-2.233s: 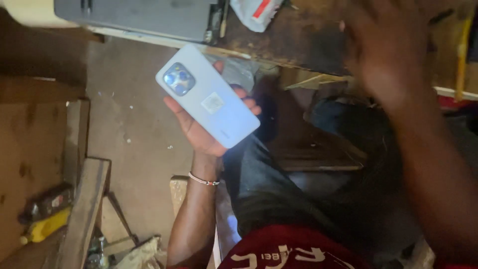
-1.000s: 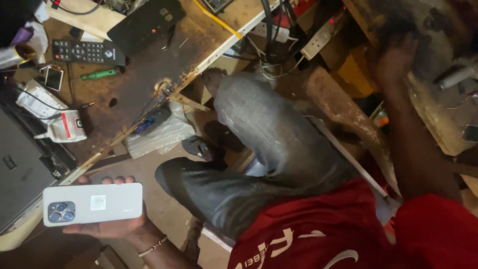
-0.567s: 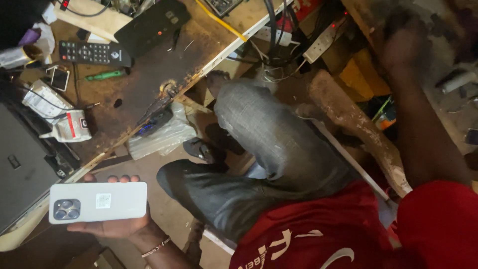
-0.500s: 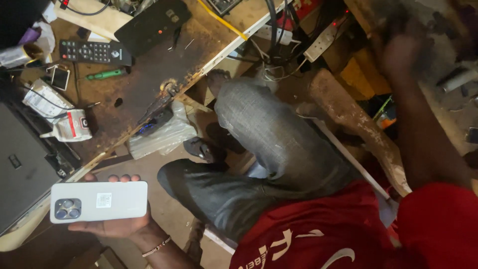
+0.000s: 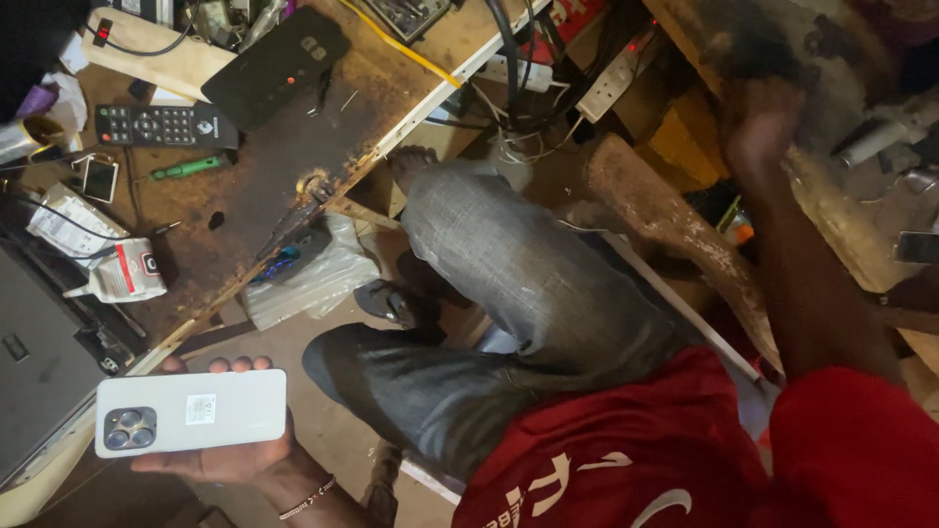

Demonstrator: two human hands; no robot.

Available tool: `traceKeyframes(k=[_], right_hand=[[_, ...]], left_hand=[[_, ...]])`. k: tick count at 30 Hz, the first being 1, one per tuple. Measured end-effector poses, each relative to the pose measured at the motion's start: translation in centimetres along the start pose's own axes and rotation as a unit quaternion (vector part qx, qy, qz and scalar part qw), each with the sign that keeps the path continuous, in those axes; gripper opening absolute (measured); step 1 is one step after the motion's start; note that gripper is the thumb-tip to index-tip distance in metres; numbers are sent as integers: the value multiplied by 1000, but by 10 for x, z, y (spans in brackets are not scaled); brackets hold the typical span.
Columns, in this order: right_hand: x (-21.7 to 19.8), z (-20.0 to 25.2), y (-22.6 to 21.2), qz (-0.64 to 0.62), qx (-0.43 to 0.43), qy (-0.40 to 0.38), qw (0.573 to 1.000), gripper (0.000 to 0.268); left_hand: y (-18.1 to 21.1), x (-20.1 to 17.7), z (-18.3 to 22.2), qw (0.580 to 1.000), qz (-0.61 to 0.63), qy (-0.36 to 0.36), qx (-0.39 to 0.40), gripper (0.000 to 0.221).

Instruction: Using a heat gun and prying tool to remove the back cover of a smartphone for repair

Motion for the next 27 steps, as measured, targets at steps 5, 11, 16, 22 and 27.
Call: traceKeyframes(k=[5,11,16,22,27], right_hand=[[-50,20,22,-300,301,112,898,28],[-48,74,5,-429,414,91,798,14],[-77,47,-17,-489,432,84,753,17],[-107,-26,-52,-629,461,116,615,18],[-155,-131,-110,-750,310,155,563,22]], left_hand=[[-3,2,0,1000,-9,-2,-6,75],[-10,10,-2,1000,-20,11,-8,73],[-12,7,-1,1000,-10,-4,-21,72],[-17,12,-7,1000,-1,-17,-12,75],[-19,1,-4,997,69,-30,-2,81]])
Point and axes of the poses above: each hand's wrist, its own z-axis away from the middle knuckle, its own x-axis out of the palm, y = z × x, the point moved 9 cm from there along -z, towards the middle knuckle, and after that the axes turned 13 degrees about -x, right-handed, at the moved point
